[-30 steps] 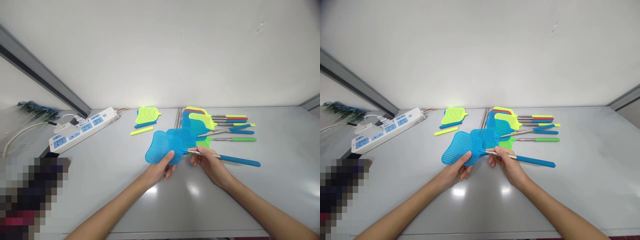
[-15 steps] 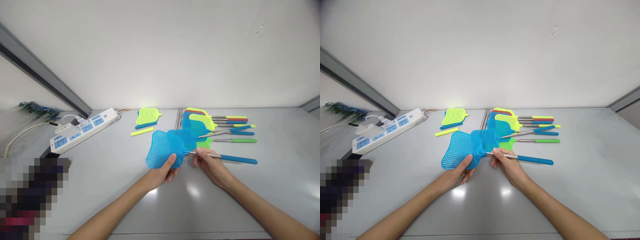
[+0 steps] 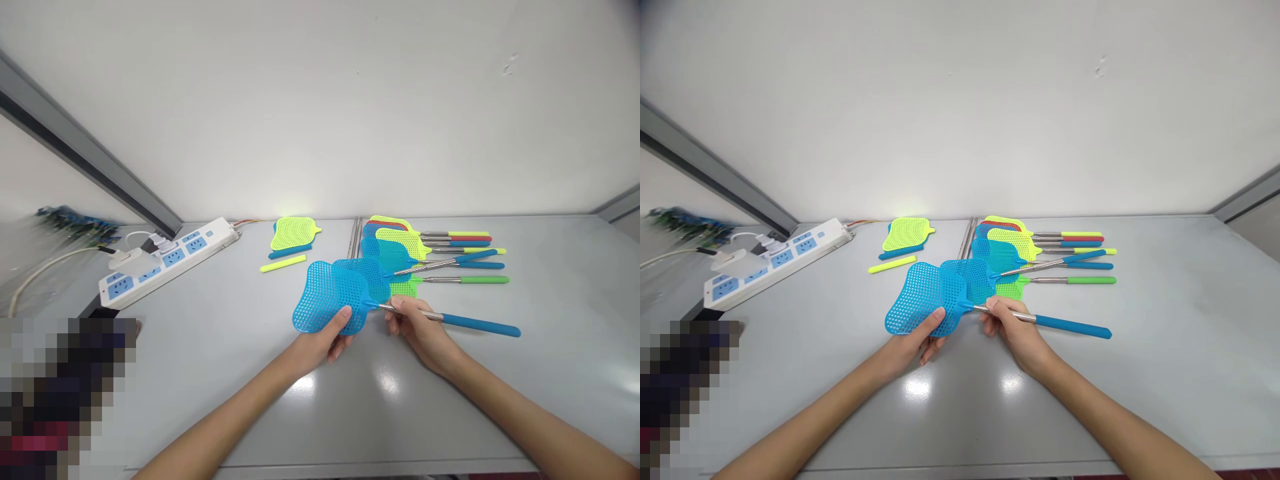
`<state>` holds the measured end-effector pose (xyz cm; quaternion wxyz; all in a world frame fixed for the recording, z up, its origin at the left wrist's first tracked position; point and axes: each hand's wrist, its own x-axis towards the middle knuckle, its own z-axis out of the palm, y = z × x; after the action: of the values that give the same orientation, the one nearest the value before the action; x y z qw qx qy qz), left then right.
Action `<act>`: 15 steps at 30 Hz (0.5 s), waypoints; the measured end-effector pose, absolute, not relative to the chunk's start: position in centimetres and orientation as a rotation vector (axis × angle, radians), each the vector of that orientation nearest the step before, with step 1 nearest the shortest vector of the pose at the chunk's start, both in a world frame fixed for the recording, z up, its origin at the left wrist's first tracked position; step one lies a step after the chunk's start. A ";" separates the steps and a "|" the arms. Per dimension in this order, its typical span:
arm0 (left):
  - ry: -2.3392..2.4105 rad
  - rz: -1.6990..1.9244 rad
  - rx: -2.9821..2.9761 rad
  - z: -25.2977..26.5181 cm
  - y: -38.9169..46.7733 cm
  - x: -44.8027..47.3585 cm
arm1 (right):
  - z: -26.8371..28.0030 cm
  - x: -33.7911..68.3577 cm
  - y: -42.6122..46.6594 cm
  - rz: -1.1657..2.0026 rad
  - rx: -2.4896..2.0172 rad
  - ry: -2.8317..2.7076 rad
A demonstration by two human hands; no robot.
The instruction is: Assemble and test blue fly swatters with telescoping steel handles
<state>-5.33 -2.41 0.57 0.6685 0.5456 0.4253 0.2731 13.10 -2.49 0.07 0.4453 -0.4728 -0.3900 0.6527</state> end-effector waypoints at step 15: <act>0.955 0.688 1.105 0.6 -2.5 -5.6 | 0.7 13.0 -2.9 1.782 -0.972 -0.881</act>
<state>-5.61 -2.50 0.63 0.6915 0.4945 0.4271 0.3079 13.00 -2.92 0.73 0.4478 -0.3927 -0.3560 0.7201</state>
